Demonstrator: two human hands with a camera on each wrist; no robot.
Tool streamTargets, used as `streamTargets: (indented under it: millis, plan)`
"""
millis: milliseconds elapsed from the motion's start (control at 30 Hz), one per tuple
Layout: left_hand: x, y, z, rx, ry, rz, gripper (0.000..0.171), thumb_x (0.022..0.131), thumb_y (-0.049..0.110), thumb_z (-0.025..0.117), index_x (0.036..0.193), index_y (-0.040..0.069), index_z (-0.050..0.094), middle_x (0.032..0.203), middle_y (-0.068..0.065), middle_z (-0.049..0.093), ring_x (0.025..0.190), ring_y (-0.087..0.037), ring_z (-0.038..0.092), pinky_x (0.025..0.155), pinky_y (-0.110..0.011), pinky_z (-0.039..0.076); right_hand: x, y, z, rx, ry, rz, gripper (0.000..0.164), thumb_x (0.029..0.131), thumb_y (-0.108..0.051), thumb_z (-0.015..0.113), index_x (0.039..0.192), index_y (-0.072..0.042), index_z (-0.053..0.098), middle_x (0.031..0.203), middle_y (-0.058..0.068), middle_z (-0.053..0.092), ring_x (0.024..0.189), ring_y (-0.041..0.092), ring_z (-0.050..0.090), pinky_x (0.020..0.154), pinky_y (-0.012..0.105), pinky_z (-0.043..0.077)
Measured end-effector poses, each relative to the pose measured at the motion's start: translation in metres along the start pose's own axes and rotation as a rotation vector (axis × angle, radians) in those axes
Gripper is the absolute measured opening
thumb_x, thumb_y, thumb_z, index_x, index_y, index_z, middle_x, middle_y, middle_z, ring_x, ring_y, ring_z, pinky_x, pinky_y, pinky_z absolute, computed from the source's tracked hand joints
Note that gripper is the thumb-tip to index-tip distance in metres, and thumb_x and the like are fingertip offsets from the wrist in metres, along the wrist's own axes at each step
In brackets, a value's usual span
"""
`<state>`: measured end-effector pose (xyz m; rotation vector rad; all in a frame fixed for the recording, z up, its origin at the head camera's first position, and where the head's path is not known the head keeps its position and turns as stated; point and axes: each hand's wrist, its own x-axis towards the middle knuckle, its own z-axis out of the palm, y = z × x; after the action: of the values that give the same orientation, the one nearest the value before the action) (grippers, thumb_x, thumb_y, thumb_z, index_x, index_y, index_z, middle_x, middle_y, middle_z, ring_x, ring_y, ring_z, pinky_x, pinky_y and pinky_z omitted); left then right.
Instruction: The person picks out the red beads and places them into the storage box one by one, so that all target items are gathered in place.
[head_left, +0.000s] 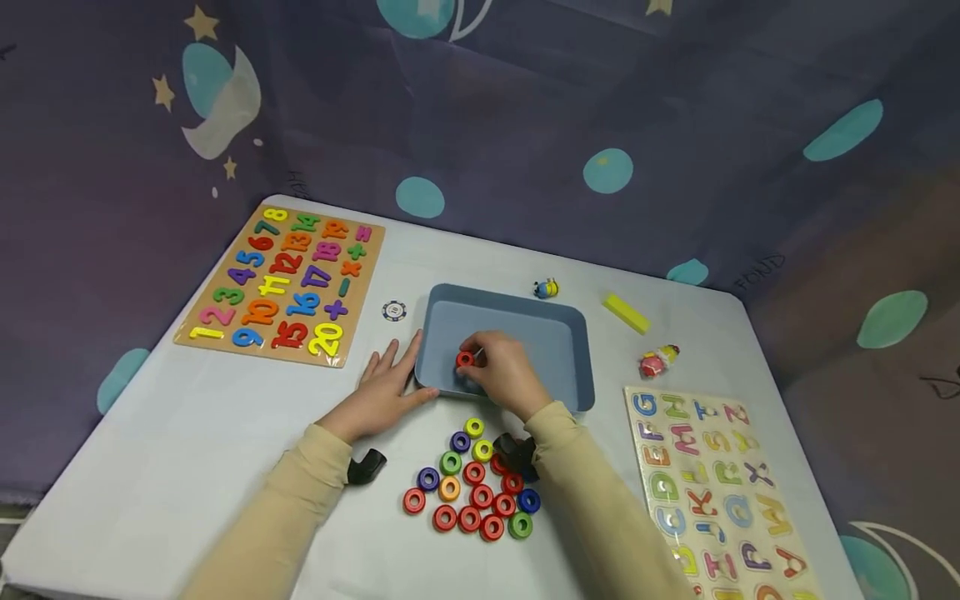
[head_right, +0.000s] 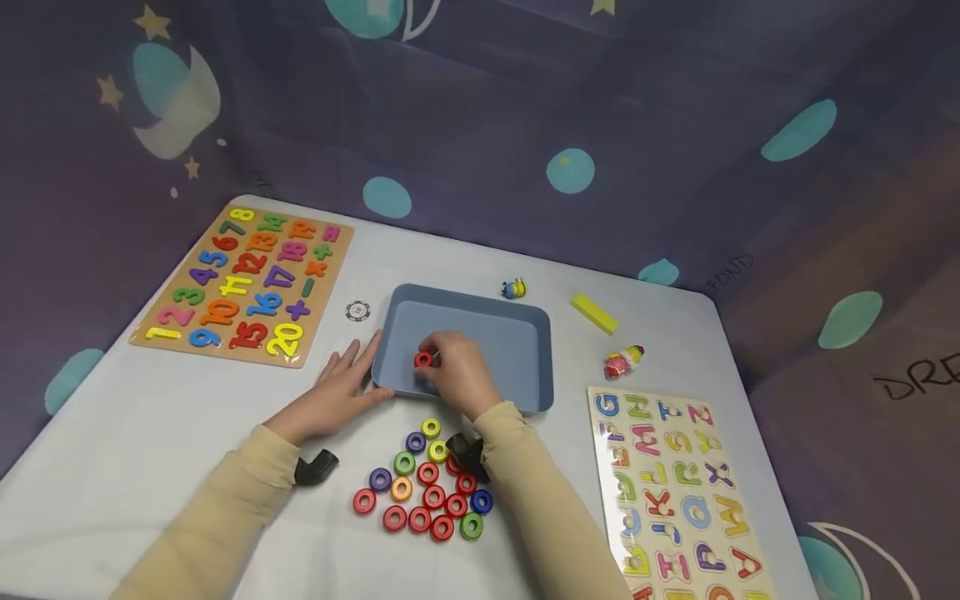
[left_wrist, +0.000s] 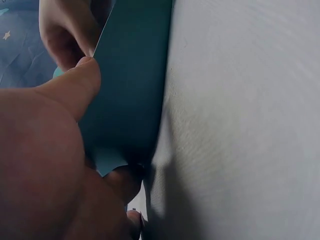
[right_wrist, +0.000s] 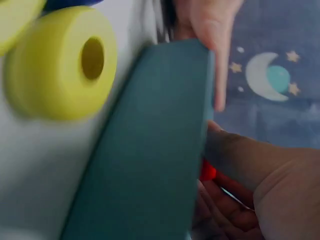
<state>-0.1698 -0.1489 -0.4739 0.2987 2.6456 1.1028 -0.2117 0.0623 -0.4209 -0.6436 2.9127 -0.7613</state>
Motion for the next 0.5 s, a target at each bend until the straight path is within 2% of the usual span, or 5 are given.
streamTargets:
  millis: [233,500]
  plan:
    - [0.0013,0.0096,0.0042,0.008,-0.003,0.022,0.093,0.091,0.058,0.053,0.155,0.027,-0.006,0.161,-0.008,0.019,0.151,-0.031,-0.003,0.121,-0.054,-0.007,0.0076,-0.0048,0.0106,0.015,-0.063,0.027,0.029,0.083,-0.021,0.077,0.109,-0.009,0.068,0.099,0.005,0.068,0.084,0.015,0.064,0.073,0.029,0.055]
    - [-0.0002,0.0010,0.0006,0.011,0.006,-0.006,0.092,0.091,0.061,0.051,0.155,0.029,-0.008,0.161,-0.010,0.018,0.151,-0.031,-0.005,0.121,-0.054,-0.008,0.0012,-0.0082,0.0064,0.036,-0.040,0.039,0.028,0.085,-0.021,0.074,0.111,-0.010,0.068,0.104,0.006,0.067,0.087,0.016,0.064,0.074,0.031,0.055]
